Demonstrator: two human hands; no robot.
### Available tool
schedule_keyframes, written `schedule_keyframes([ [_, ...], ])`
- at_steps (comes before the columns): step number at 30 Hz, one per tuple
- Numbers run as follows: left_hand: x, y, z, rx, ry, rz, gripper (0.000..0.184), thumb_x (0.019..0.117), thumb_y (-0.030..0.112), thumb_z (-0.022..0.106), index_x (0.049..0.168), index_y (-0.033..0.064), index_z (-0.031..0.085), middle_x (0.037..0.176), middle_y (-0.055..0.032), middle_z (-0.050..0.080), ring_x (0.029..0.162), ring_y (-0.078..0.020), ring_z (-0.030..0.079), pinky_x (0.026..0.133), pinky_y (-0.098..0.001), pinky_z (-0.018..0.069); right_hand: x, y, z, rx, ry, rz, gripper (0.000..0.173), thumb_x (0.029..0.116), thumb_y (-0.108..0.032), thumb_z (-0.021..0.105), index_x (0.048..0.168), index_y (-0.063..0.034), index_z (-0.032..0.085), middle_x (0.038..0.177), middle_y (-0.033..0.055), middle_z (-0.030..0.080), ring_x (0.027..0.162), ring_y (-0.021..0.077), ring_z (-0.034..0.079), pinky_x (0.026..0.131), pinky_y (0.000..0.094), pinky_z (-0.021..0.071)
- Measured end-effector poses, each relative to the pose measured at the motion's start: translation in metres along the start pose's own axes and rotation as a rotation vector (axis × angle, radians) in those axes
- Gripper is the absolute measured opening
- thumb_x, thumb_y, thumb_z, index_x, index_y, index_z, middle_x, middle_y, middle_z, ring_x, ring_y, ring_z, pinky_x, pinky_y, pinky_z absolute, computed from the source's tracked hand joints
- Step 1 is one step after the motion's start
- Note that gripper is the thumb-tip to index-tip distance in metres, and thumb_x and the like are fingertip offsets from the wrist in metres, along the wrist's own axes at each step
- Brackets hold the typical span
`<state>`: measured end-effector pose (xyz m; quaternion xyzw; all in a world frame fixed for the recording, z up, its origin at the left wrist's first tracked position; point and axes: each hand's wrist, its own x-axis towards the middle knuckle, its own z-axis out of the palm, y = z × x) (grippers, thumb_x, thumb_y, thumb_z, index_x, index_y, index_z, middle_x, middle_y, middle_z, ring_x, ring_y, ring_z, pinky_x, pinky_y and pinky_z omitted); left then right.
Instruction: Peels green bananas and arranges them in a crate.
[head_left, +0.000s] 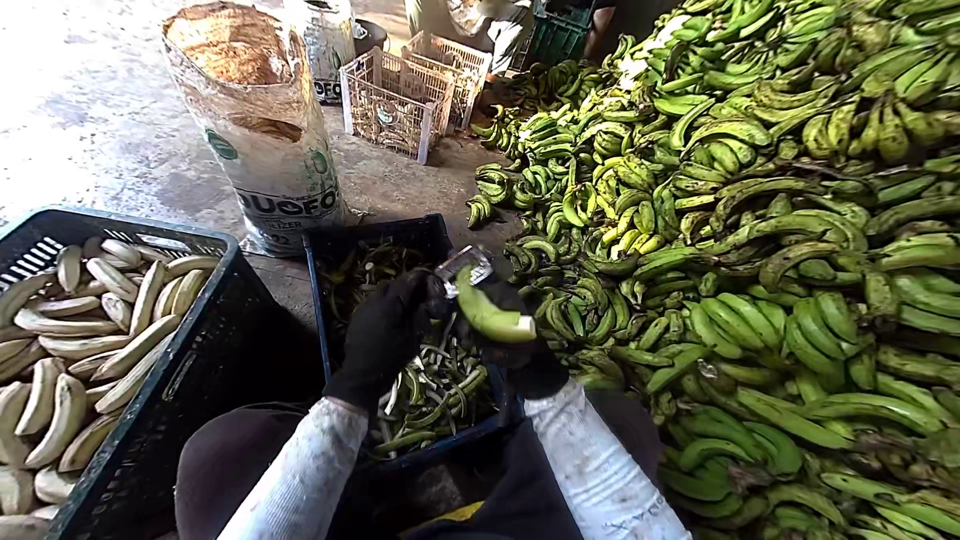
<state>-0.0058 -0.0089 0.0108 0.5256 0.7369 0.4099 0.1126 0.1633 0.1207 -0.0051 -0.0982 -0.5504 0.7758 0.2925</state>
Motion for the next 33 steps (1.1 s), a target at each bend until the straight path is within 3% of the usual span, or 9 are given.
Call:
schedule_keyframes([
  [2, 0.009, -0.013, -0.003, 0.045, 0.036, -0.059, 0.048, 0.1005, 0.040, 0.060, 0.142, 0.0157, 0.060, 0.125, -0.0171, 0.066, 0.110, -0.0368, 0.065, 0.090, -0.0617, 0.0514, -0.005, 0.005, 0.001, 0.127, -0.148, 0.173, 0.029, 0.1008, -0.034, 0.058, 0.119, -0.0124, 0.063, 0.091, 0.0041, 0.070, 0.070, 0.0095, 0.067, 0.060, 0.0246, 0.0579],
  [6, 0.018, -0.020, -0.011, -0.033, 0.071, -0.236, 0.049, 0.1052, 0.045, 0.052, 0.144, 0.0165, 0.056, 0.131, -0.0180, 0.063, 0.115, -0.0363, 0.063, 0.094, -0.0635, 0.0503, -0.011, -0.014, 0.015, 0.047, 0.013, 0.231, 0.037, 0.1039, -0.026, 0.046, 0.137, -0.0154, 0.055, 0.100, 0.0048, 0.070, 0.080, 0.0095, 0.068, 0.071, 0.0249, 0.0597],
  [8, 0.015, -0.008, -0.012, -0.087, 0.076, -0.199, 0.048, 0.1049, 0.045, 0.052, 0.145, 0.0173, 0.055, 0.130, -0.0143, 0.063, 0.112, -0.0307, 0.065, 0.093, -0.0591, 0.0521, -0.003, -0.013, 0.002, -0.072, 0.145, 0.128, 0.040, 0.1020, -0.030, 0.051, 0.137, -0.0115, 0.055, 0.101, 0.0104, 0.068, 0.081, 0.0162, 0.067, 0.071, 0.0331, 0.0592],
  [12, -0.009, 0.016, 0.017, -0.225, 0.012, -0.022, 0.054, 0.1013, 0.044, 0.055, 0.147, 0.0152, 0.055, 0.129, -0.0111, 0.065, 0.107, -0.0222, 0.066, 0.090, -0.0485, 0.0569, 0.021, -0.020, 0.002, -0.126, 0.461, -0.122, 0.043, 0.1006, -0.042, 0.056, 0.137, -0.0206, 0.051, 0.102, 0.0030, 0.066, 0.083, 0.0130, 0.066, 0.069, 0.0342, 0.0589],
  [18, -0.030, 0.031, 0.048, -0.079, 0.193, 0.121, 0.050, 0.0949, 0.032, 0.061, 0.138, 0.0063, 0.062, 0.118, -0.0184, 0.066, 0.108, -0.0336, 0.064, 0.090, -0.0505, 0.0542, 0.032, -0.033, 0.028, 0.076, 0.713, -0.255, 0.040, 0.1028, -0.053, 0.050, 0.132, -0.0254, 0.052, 0.110, 0.0015, 0.065, 0.090, 0.0145, 0.067, 0.074, 0.0372, 0.0595],
  [21, -0.020, 0.022, 0.037, -0.031, 0.159, 0.081, 0.049, 0.0988, 0.031, 0.057, 0.143, 0.0099, 0.060, 0.116, -0.0169, 0.067, 0.102, -0.0316, 0.066, 0.087, -0.0504, 0.0557, 0.024, -0.028, 0.020, -0.131, 0.518, -0.179, 0.036, 0.1068, -0.046, 0.043, 0.130, -0.0207, 0.053, 0.102, 0.0012, 0.066, 0.082, 0.0103, 0.066, 0.067, 0.0315, 0.0583],
  [24, -0.004, 0.003, 0.019, 0.066, 0.084, 0.073, 0.053, 0.1032, 0.044, 0.046, 0.146, 0.0159, 0.057, 0.122, -0.0168, 0.067, 0.108, -0.0347, 0.065, 0.090, -0.0571, 0.0524, 0.001, -0.028, 0.007, -0.423, 0.208, -0.017, 0.033, 0.1076, -0.027, 0.042, 0.135, -0.0132, 0.055, 0.105, 0.0028, 0.065, 0.089, 0.0089, 0.064, 0.078, 0.0306, 0.0567],
  [28, 0.008, -0.017, 0.010, 0.143, -0.043, 0.201, 0.053, 0.1042, 0.045, 0.038, 0.148, 0.0215, 0.056, 0.127, -0.0130, 0.067, 0.121, -0.0332, 0.061, 0.105, -0.0586, 0.0435, -0.014, -0.044, 0.000, -0.424, 0.017, 0.296, 0.023, 0.0986, -0.025, 0.053, 0.114, -0.0100, 0.063, 0.091, -0.0008, 0.067, 0.083, 0.0062, 0.065, 0.078, 0.0263, 0.0565],
  [33, 0.018, -0.018, 0.018, 0.206, -0.181, 0.015, 0.043, 0.1073, 0.034, 0.045, 0.145, 0.0206, 0.058, 0.128, -0.0145, 0.067, 0.110, -0.0363, 0.067, 0.091, -0.0613, 0.0515, -0.020, -0.043, 0.001, -0.537, -0.221, 0.510, 0.045, 0.1014, -0.029, 0.052, 0.142, -0.0092, 0.051, 0.115, 0.0032, 0.067, 0.098, 0.0070, 0.065, 0.088, 0.0280, 0.0550],
])
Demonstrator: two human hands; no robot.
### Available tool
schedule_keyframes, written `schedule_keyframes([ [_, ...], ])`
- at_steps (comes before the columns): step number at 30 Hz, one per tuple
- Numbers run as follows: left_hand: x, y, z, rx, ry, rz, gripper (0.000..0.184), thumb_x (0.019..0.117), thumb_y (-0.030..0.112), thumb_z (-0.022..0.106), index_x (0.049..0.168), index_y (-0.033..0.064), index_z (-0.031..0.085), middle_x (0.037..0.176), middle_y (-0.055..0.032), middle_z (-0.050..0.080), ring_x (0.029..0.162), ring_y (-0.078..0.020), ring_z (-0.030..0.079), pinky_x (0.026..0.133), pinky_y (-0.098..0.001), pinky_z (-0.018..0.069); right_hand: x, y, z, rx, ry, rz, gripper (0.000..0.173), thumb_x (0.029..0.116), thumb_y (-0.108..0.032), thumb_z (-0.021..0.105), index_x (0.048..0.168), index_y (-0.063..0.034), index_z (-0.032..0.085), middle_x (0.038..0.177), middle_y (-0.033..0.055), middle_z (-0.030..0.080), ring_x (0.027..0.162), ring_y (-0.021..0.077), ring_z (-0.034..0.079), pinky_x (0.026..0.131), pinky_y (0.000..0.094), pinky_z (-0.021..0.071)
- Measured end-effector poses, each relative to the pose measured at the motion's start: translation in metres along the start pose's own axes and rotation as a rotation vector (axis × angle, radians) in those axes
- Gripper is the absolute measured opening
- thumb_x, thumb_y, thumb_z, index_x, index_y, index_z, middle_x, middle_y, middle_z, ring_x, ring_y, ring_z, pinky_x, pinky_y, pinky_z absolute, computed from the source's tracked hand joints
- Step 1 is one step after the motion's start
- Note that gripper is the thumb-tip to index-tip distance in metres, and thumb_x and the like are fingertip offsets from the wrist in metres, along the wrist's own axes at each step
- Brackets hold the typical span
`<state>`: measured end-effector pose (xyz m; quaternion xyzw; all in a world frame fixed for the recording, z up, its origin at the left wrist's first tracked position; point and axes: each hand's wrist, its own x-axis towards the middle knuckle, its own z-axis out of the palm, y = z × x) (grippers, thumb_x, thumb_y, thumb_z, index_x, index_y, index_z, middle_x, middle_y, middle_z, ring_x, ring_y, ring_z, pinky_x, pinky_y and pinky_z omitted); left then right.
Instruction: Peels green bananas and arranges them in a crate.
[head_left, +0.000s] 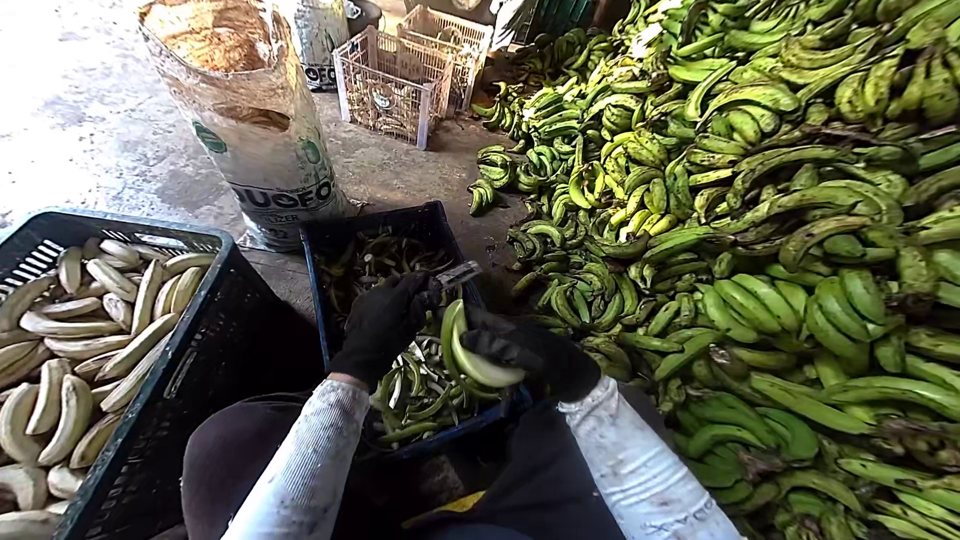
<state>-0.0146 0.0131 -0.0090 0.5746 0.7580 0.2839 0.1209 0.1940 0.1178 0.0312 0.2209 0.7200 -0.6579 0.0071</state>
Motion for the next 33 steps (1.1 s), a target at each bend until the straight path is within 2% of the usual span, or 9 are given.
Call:
schedule_keyframes([
  [2, 0.000, 0.003, -0.001, -0.050, -0.033, -0.106, 0.047, 0.1087, 0.042, 0.041, 0.147, 0.0197, 0.055, 0.131, -0.0146, 0.065, 0.110, -0.0365, 0.067, 0.089, -0.0630, 0.0521, 0.003, 0.010, 0.001, 0.173, 0.149, -0.049, 0.047, 0.1009, -0.028, 0.053, 0.144, -0.0101, 0.049, 0.113, 0.0069, 0.068, 0.095, 0.0122, 0.067, 0.086, 0.0317, 0.0567],
  [4, -0.004, 0.005, 0.002, -0.109, 0.000, -0.071, 0.057, 0.1058, 0.054, 0.036, 0.147, 0.0205, 0.054, 0.129, -0.0136, 0.065, 0.109, -0.0336, 0.067, 0.087, -0.0616, 0.0534, 0.011, 0.020, 0.001, 0.494, 0.349, -0.171, 0.034, 0.0989, -0.032, 0.055, 0.125, -0.0103, 0.059, 0.093, 0.0066, 0.069, 0.080, 0.0140, 0.068, 0.073, 0.0325, 0.0591],
  [7, -0.012, 0.014, 0.017, -0.166, 0.095, 0.110, 0.071, 0.1011, 0.066, 0.029, 0.147, 0.0181, 0.056, 0.122, -0.0144, 0.067, 0.104, -0.0314, 0.067, 0.086, -0.0579, 0.0546, 0.026, 0.023, -0.010, 0.974, 0.354, -0.436, 0.038, 0.1048, -0.044, 0.044, 0.106, -0.0145, 0.067, 0.088, 0.0038, 0.070, 0.076, 0.0139, 0.069, 0.067, 0.0344, 0.0606],
  [11, -0.021, 0.024, 0.035, -0.181, 0.283, 0.283, 0.062, 0.1014, 0.058, 0.045, 0.143, 0.0151, 0.060, 0.121, -0.0177, 0.068, 0.111, -0.0330, 0.065, 0.095, -0.0570, 0.0509, 0.040, 0.027, -0.021, 1.314, 0.088, -0.775, 0.046, 0.1067, -0.046, 0.038, 0.120, -0.0116, 0.066, 0.112, 0.0038, 0.071, 0.100, 0.0143, 0.070, 0.085, 0.0343, 0.0605],
  [16, -0.026, 0.027, 0.032, -0.141, 0.405, 0.325, 0.051, 0.0976, 0.043, 0.059, 0.142, 0.0177, 0.062, 0.115, -0.0190, 0.067, 0.108, -0.0349, 0.063, 0.093, -0.0557, 0.0501, 0.044, 0.022, -0.020, 1.362, 0.147, -0.827, 0.039, 0.1062, -0.041, 0.041, 0.112, -0.0122, 0.066, 0.100, 0.0030, 0.071, 0.084, 0.0126, 0.070, 0.072, 0.0298, 0.0610],
  [23, -0.021, 0.027, 0.017, -0.178, 0.181, 0.137, 0.056, 0.1029, 0.050, 0.041, 0.147, 0.0189, 0.057, 0.117, -0.0135, 0.069, 0.104, -0.0308, 0.067, 0.087, -0.0553, 0.0542, 0.033, 0.019, -0.001, 0.930, 0.262, -0.587, 0.037, 0.1076, -0.040, 0.036, 0.117, -0.0187, 0.065, 0.098, 0.0000, 0.069, 0.085, 0.0095, 0.068, 0.072, 0.0302, 0.0598],
  [25, -0.021, 0.023, 0.018, -0.141, 0.176, 0.139, 0.053, 0.1011, 0.047, 0.047, 0.146, 0.0201, 0.057, 0.114, -0.0136, 0.069, 0.100, -0.0315, 0.067, 0.084, -0.0554, 0.0544, 0.031, 0.025, 0.000, 0.872, 0.292, -0.497, 0.038, 0.1065, -0.042, 0.039, 0.120, -0.0178, 0.065, 0.099, 0.0030, 0.070, 0.087, 0.0127, 0.068, 0.075, 0.0342, 0.0600],
  [28, -0.027, 0.026, 0.025, -0.042, 0.158, 0.127, 0.049, 0.0971, 0.036, 0.058, 0.144, 0.0208, 0.061, 0.109, -0.0166, 0.069, 0.097, -0.0359, 0.067, 0.082, -0.0558, 0.0545, 0.038, 0.040, -0.003, 0.606, 0.647, -0.256, 0.045, 0.1088, -0.045, 0.036, 0.111, -0.0109, 0.064, 0.087, 0.0065, 0.065, 0.077, 0.0164, 0.065, 0.068, 0.0374, 0.0573],
  [33, -0.025, 0.030, 0.027, -0.130, 0.000, -0.056, 0.052, 0.1032, 0.042, 0.047, 0.150, 0.0195, 0.053, 0.122, -0.0174, 0.067, 0.107, -0.0352, 0.066, 0.091, -0.0560, 0.0533, 0.029, 0.053, 0.002, -0.066, 0.749, -0.210, 0.036, 0.1063, -0.023, 0.046, 0.136, -0.0065, 0.057, 0.114, 0.0095, 0.066, 0.100, 0.0114, 0.064, 0.087, 0.0314, 0.0553],
])
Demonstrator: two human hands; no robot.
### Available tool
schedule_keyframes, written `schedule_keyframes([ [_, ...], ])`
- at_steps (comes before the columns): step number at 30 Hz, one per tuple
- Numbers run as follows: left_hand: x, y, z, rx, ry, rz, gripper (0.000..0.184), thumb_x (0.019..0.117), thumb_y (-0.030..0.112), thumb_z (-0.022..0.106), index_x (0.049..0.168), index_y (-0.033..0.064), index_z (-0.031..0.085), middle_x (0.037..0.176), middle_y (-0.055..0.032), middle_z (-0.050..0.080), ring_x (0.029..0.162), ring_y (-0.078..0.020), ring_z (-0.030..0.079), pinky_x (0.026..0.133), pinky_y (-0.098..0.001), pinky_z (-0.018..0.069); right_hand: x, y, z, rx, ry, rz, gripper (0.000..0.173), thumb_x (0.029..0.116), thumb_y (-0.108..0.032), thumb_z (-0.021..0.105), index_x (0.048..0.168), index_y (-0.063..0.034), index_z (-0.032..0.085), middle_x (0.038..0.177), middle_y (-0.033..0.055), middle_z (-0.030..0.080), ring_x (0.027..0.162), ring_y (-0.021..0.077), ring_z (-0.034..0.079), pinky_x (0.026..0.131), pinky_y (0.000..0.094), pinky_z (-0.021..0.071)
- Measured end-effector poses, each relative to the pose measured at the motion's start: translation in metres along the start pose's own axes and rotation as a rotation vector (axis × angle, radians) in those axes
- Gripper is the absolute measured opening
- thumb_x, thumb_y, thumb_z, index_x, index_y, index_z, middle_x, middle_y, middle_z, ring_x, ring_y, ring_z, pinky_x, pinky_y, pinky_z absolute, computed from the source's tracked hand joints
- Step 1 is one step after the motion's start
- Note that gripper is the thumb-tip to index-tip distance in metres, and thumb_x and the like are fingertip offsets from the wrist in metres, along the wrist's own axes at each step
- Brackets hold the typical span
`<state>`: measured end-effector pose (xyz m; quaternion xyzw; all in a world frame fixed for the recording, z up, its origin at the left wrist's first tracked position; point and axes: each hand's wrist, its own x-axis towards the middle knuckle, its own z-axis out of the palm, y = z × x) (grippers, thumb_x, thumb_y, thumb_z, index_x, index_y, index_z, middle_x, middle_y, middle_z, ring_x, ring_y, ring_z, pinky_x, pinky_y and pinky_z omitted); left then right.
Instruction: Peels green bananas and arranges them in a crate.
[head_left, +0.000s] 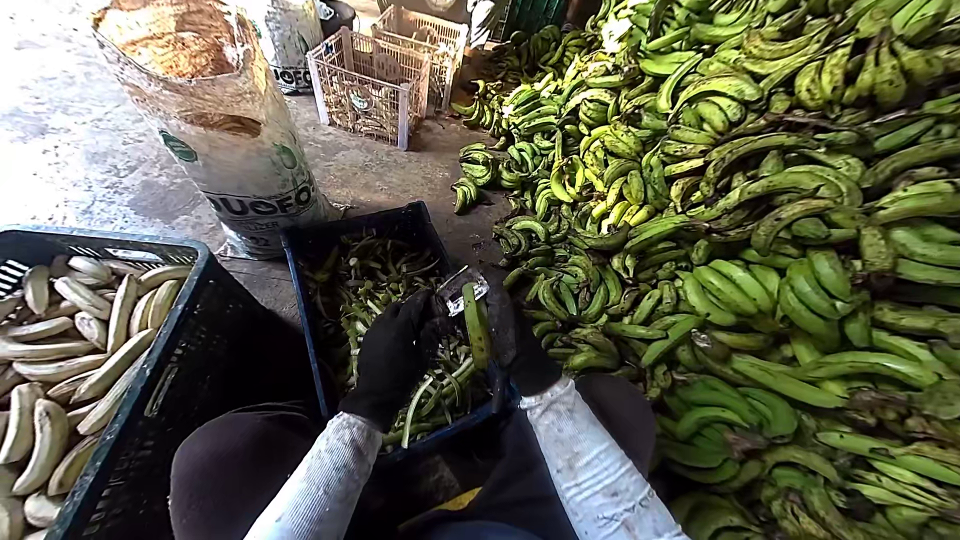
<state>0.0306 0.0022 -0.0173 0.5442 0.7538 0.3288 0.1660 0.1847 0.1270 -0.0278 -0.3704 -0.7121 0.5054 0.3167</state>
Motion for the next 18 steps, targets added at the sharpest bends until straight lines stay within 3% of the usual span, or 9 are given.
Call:
schedule_keyframes([
  [4, 0.002, 0.002, -0.002, -0.113, -0.078, -0.081, 0.053, 0.1068, 0.042, 0.042, 0.152, 0.0162, 0.049, 0.135, -0.0157, 0.063, 0.120, -0.0323, 0.063, 0.101, -0.0550, 0.0498, -0.005, -0.010, -0.005, -0.209, -0.043, -0.059, 0.038, 0.1066, -0.022, 0.047, 0.140, -0.0035, 0.054, 0.114, 0.0143, 0.066, 0.101, 0.0140, 0.065, 0.089, 0.0344, 0.0548],
  [7, 0.009, -0.001, -0.007, -0.256, -0.102, -0.273, 0.049, 0.1097, 0.044, 0.039, 0.149, 0.0177, 0.052, 0.124, -0.0138, 0.069, 0.112, -0.0287, 0.066, 0.098, -0.0551, 0.0507, -0.009, -0.019, -0.001, -0.160, -0.133, -0.086, 0.045, 0.1057, -0.030, 0.033, 0.119, 0.0012, 0.063, 0.087, 0.0120, 0.064, 0.075, 0.0167, 0.063, 0.070, 0.0378, 0.0552],
  [10, 0.011, -0.011, -0.010, -0.285, -0.118, -0.300, 0.048, 0.1085, 0.049, 0.039, 0.146, 0.0221, 0.053, 0.110, -0.0114, 0.071, 0.096, -0.0264, 0.068, 0.087, -0.0541, 0.0530, -0.005, -0.009, -0.001, 0.211, -0.104, 0.162, 0.053, 0.1078, -0.045, 0.026, 0.126, -0.0076, 0.059, 0.078, 0.0053, 0.061, 0.059, 0.0138, 0.058, 0.054, 0.0310, 0.0535],
  [12, 0.006, -0.014, -0.010, -0.243, -0.111, -0.173, 0.049, 0.1061, 0.050, 0.042, 0.145, 0.0234, 0.053, 0.116, -0.0064, 0.070, 0.100, -0.0213, 0.068, 0.088, -0.0523, 0.0545, 0.001, -0.005, -0.005, 0.611, -0.067, 0.291, 0.049, 0.1064, -0.052, 0.033, 0.116, -0.0139, 0.062, 0.072, 0.0036, 0.061, 0.051, 0.0118, 0.057, 0.045, 0.0274, 0.0526],
  [14, 0.000, -0.016, -0.005, -0.108, -0.095, 0.043, 0.053, 0.1047, 0.048, 0.042, 0.146, 0.0181, 0.055, 0.122, -0.0094, 0.069, 0.106, -0.0247, 0.068, 0.091, -0.0530, 0.0555, 0.002, -0.006, -0.013, 0.848, -0.039, 0.331, 0.043, 0.1050, -0.048, 0.040, 0.105, -0.0133, 0.065, 0.071, 0.0031, 0.062, 0.052, 0.0105, 0.059, 0.047, 0.0272, 0.0542],
  [17, -0.009, -0.014, 0.003, 0.099, -0.023, 0.341, 0.054, 0.1001, 0.046, 0.051, 0.144, 0.0154, 0.059, 0.115, -0.0173, 0.071, 0.100, -0.0366, 0.070, 0.084, -0.0578, 0.0558, 0.001, 0.005, -0.025, 0.981, -0.046, 0.314, 0.035, 0.1049, -0.038, 0.042, 0.110, -0.0137, 0.066, 0.084, 0.0020, 0.066, 0.069, 0.0113, 0.064, 0.064, 0.0310, 0.0580],
  [18, -0.012, -0.012, 0.004, 0.153, -0.007, 0.408, 0.055, 0.0990, 0.048, 0.053, 0.143, 0.0167, 0.060, 0.112, -0.0182, 0.071, 0.098, -0.0383, 0.070, 0.083, -0.0588, 0.0556, 0.002, 0.009, -0.028, 1.012, -0.057, 0.344, 0.038, 0.1058, -0.041, 0.039, 0.110, -0.0139, 0.065, 0.081, 0.0007, 0.064, 0.065, 0.0104, 0.062, 0.061, 0.0293, 0.0566],
])
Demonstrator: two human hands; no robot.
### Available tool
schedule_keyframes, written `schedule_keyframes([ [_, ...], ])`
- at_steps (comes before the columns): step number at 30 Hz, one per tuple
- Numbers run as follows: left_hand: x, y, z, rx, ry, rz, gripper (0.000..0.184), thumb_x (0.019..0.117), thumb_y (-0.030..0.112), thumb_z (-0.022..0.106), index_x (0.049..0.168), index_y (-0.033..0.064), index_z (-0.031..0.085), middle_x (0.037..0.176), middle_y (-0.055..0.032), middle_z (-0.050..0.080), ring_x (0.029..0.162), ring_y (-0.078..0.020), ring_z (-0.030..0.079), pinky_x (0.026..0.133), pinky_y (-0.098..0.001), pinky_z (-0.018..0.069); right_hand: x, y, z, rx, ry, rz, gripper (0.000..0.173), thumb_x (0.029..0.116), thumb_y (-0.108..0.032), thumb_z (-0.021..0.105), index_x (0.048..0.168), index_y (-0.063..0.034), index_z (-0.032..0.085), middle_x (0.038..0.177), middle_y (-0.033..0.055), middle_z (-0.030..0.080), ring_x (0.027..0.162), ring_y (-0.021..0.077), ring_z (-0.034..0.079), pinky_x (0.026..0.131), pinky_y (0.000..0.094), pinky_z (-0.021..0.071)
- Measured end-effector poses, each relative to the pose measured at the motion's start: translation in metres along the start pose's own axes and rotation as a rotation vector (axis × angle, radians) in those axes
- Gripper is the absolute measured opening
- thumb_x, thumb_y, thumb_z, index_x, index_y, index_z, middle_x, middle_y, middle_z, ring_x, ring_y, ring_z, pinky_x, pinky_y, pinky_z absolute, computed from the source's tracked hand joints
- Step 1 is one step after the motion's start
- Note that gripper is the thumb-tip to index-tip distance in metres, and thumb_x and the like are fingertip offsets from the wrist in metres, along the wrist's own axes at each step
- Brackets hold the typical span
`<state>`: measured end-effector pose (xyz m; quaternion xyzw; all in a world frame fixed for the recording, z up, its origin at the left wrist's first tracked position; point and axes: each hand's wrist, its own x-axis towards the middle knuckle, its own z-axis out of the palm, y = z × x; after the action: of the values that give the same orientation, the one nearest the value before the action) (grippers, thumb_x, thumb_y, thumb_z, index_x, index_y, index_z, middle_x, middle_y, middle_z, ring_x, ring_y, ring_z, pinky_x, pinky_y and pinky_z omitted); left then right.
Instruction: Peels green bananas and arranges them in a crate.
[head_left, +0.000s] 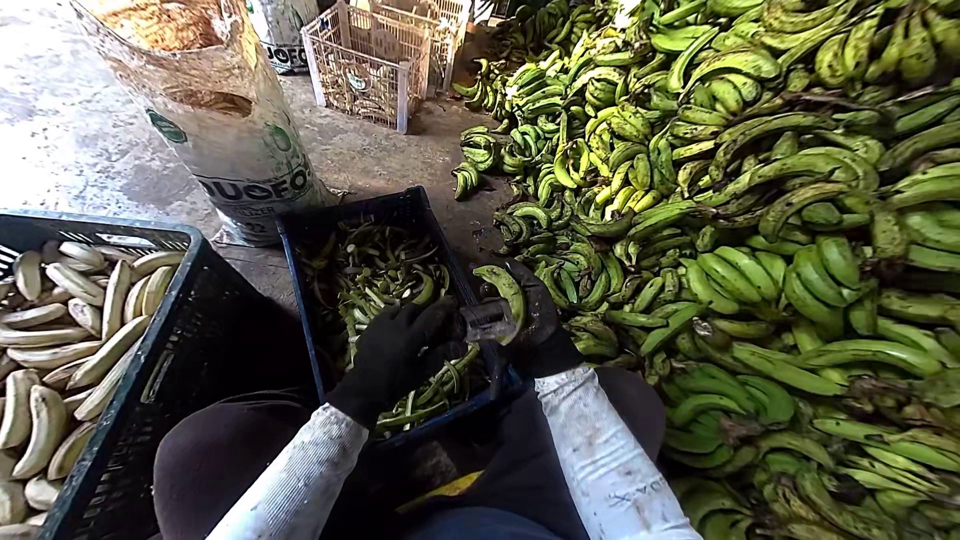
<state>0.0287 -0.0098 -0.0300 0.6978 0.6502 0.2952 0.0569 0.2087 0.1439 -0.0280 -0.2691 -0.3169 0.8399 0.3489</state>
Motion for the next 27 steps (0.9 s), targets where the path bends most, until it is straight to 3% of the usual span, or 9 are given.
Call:
schedule_keyframes([
  [2, -0.001, 0.005, 0.002, 0.072, 0.035, 0.102, 0.053, 0.0958, 0.046, 0.056, 0.140, 0.0179, 0.064, 0.106, -0.0185, 0.072, 0.094, -0.0397, 0.070, 0.080, -0.0591, 0.0550, 0.001, -0.002, -0.007, 0.062, -0.002, 0.076, 0.046, 0.1067, -0.046, 0.032, 0.107, -0.0118, 0.063, 0.070, -0.0002, 0.058, 0.052, 0.0085, 0.055, 0.050, 0.0243, 0.0520],
  [5, -0.001, 0.011, 0.009, 0.088, 0.052, 0.134, 0.047, 0.0943, 0.040, 0.062, 0.136, 0.0193, 0.067, 0.101, -0.0176, 0.071, 0.093, -0.0393, 0.070, 0.078, -0.0574, 0.0555, -0.005, 0.001, -0.011, 0.047, 0.002, 0.122, 0.048, 0.1072, -0.046, 0.031, 0.103, -0.0104, 0.063, 0.068, -0.0001, 0.059, 0.051, 0.0074, 0.056, 0.048, 0.0220, 0.0514],
  [10, 0.012, 0.018, 0.012, -0.171, -0.164, -0.305, 0.048, 0.1028, 0.041, 0.054, 0.147, 0.0207, 0.056, 0.117, -0.0172, 0.068, 0.104, -0.0351, 0.068, 0.087, -0.0563, 0.0553, -0.005, 0.020, 0.000, -0.143, -0.115, 0.045, 0.033, 0.1077, -0.031, 0.038, 0.101, -0.0127, 0.064, 0.078, 0.0017, 0.065, 0.068, 0.0101, 0.063, 0.063, 0.0283, 0.0569],
  [12, 0.016, 0.013, 0.010, -0.326, -0.161, -0.514, 0.048, 0.1053, 0.043, 0.051, 0.144, 0.0167, 0.056, 0.122, -0.0151, 0.067, 0.108, -0.0316, 0.067, 0.094, -0.0564, 0.0534, -0.008, 0.021, 0.016, -0.158, -0.026, 0.046, 0.035, 0.1079, -0.034, 0.037, 0.103, -0.0123, 0.065, 0.075, 0.0024, 0.063, 0.059, 0.0096, 0.060, 0.053, 0.0259, 0.0545],
  [17, 0.011, -0.011, -0.001, -0.612, -0.013, -0.887, 0.046, 0.1067, 0.050, 0.046, 0.137, 0.0170, 0.057, 0.101, -0.0095, 0.068, 0.088, -0.0214, 0.066, 0.082, -0.0455, 0.0540, -0.008, 0.016, 0.010, -0.102, -0.081, -0.026, 0.040, 0.1060, -0.029, 0.036, 0.112, -0.0060, 0.068, 0.078, 0.0051, 0.066, 0.060, 0.0107, 0.062, 0.056, 0.0262, 0.0569],
  [20, 0.005, -0.017, -0.007, -0.578, -0.040, -0.763, 0.043, 0.1050, 0.051, 0.049, 0.134, 0.0203, 0.060, 0.097, -0.0044, 0.069, 0.085, -0.0168, 0.066, 0.079, -0.0441, 0.0547, -0.002, 0.009, -0.005, -0.018, -0.044, 0.005, 0.041, 0.1063, -0.033, 0.035, 0.108, -0.0067, 0.066, 0.073, 0.0052, 0.064, 0.055, 0.0109, 0.060, 0.051, 0.0260, 0.0552],
  [23, -0.001, -0.007, -0.011, -0.517, -0.149, -0.421, 0.048, 0.1023, 0.055, 0.051, 0.132, 0.0185, 0.064, 0.105, -0.0009, 0.071, 0.092, -0.0119, 0.068, 0.084, -0.0416, 0.0581, 0.000, 0.009, -0.018, -0.033, -0.027, -0.071, 0.039, 0.1061, -0.031, 0.037, 0.106, -0.0064, 0.068, 0.072, 0.0030, 0.064, 0.055, 0.0083, 0.061, 0.052, 0.0236, 0.0551],
  [25, -0.005, 0.004, -0.007, -0.396, -0.221, -0.170, 0.060, 0.1015, 0.058, 0.046, 0.138, 0.0135, 0.062, 0.119, -0.0078, 0.070, 0.107, -0.0212, 0.068, 0.093, -0.0494, 0.0562, -0.010, 0.010, -0.017, -0.179, 0.051, -0.171, 0.032, 0.1085, -0.024, 0.037, 0.110, -0.0089, 0.065, 0.080, 0.0005, 0.066, 0.065, 0.0058, 0.062, 0.061, 0.0224, 0.0555],
  [27, -0.004, 0.018, -0.004, -0.286, -0.320, -0.094, 0.060, 0.1019, 0.051, 0.048, 0.146, 0.0110, 0.056, 0.133, -0.0169, 0.065, 0.120, -0.0338, 0.064, 0.101, -0.0569, 0.0501, -0.015, 0.013, -0.020, -0.137, 0.083, -0.102, 0.032, 0.1089, -0.030, 0.036, 0.110, -0.0102, 0.061, 0.079, 0.0008, 0.060, 0.064, 0.0071, 0.059, 0.058, 0.0229, 0.0519],
])
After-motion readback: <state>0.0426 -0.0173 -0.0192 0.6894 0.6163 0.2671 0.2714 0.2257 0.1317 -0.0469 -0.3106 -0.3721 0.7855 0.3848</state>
